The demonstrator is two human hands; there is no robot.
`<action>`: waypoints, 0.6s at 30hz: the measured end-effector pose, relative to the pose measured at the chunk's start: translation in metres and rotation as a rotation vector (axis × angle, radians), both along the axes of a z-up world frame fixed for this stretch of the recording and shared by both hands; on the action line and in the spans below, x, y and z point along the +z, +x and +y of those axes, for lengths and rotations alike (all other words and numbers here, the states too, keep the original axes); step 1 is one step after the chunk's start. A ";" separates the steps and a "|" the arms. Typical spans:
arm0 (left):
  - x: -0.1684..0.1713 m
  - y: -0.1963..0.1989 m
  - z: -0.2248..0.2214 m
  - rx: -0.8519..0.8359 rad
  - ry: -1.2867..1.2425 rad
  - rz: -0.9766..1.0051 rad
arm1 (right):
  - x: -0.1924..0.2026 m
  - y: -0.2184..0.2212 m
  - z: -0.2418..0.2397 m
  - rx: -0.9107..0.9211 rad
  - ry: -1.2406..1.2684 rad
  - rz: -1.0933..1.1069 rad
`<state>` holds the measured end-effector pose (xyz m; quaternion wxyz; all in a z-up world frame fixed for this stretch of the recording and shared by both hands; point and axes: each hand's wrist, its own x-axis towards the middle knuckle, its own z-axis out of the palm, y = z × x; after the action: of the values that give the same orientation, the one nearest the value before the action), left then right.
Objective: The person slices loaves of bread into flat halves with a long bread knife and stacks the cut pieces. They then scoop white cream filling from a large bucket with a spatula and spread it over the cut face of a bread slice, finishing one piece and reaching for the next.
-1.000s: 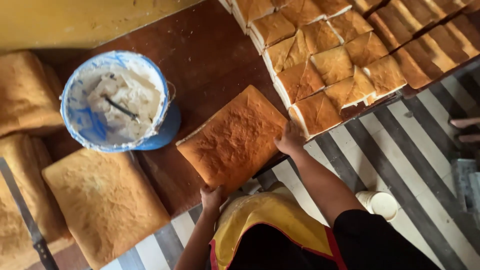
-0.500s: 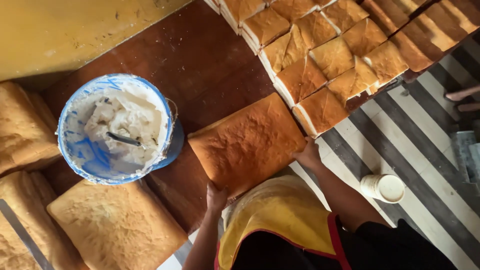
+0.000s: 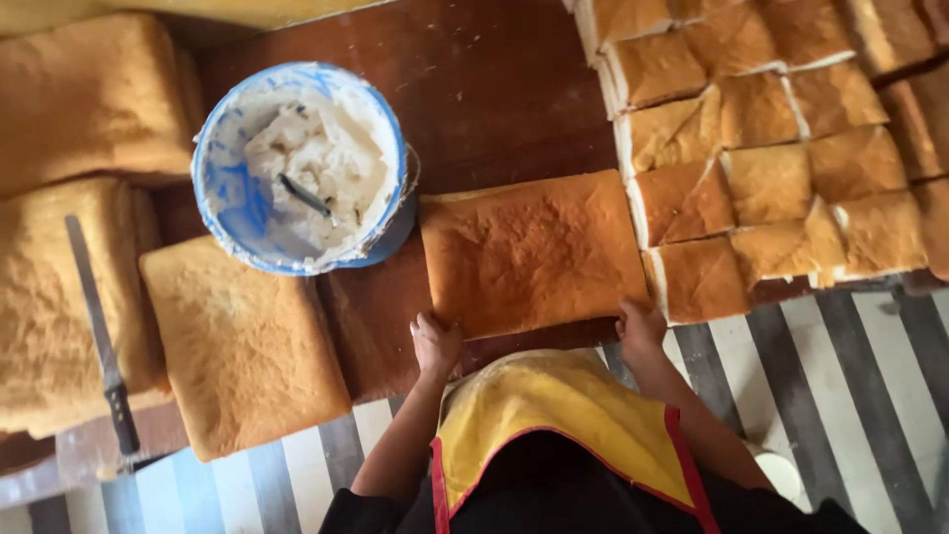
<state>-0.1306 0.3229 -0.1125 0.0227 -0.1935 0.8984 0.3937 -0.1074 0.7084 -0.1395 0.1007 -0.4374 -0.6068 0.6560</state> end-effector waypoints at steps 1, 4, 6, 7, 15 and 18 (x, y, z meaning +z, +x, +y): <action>0.003 0.004 0.003 0.019 -0.004 0.028 | 0.010 0.002 -0.002 -0.053 -0.224 0.022; -0.016 -0.015 0.007 0.067 0.213 0.053 | 0.014 -0.015 0.011 -0.043 -0.562 0.134; -0.003 -0.046 0.012 0.095 0.438 0.048 | 0.030 -0.051 0.023 0.023 -0.674 0.220; 0.021 -0.067 0.015 0.054 0.740 0.124 | 0.050 -0.077 0.028 0.168 -0.748 0.394; 0.210 -0.128 0.076 -0.224 1.434 0.461 | 0.260 -0.191 -0.013 0.539 -0.738 0.784; 0.140 -0.120 0.075 -0.467 0.496 0.348 | 0.213 -0.199 -0.020 0.849 0.010 0.337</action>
<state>-0.2510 0.3981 0.0279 0.0051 0.0976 0.7860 0.6104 -0.3062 0.6885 0.0737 -0.0779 -0.0366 -0.7106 0.6984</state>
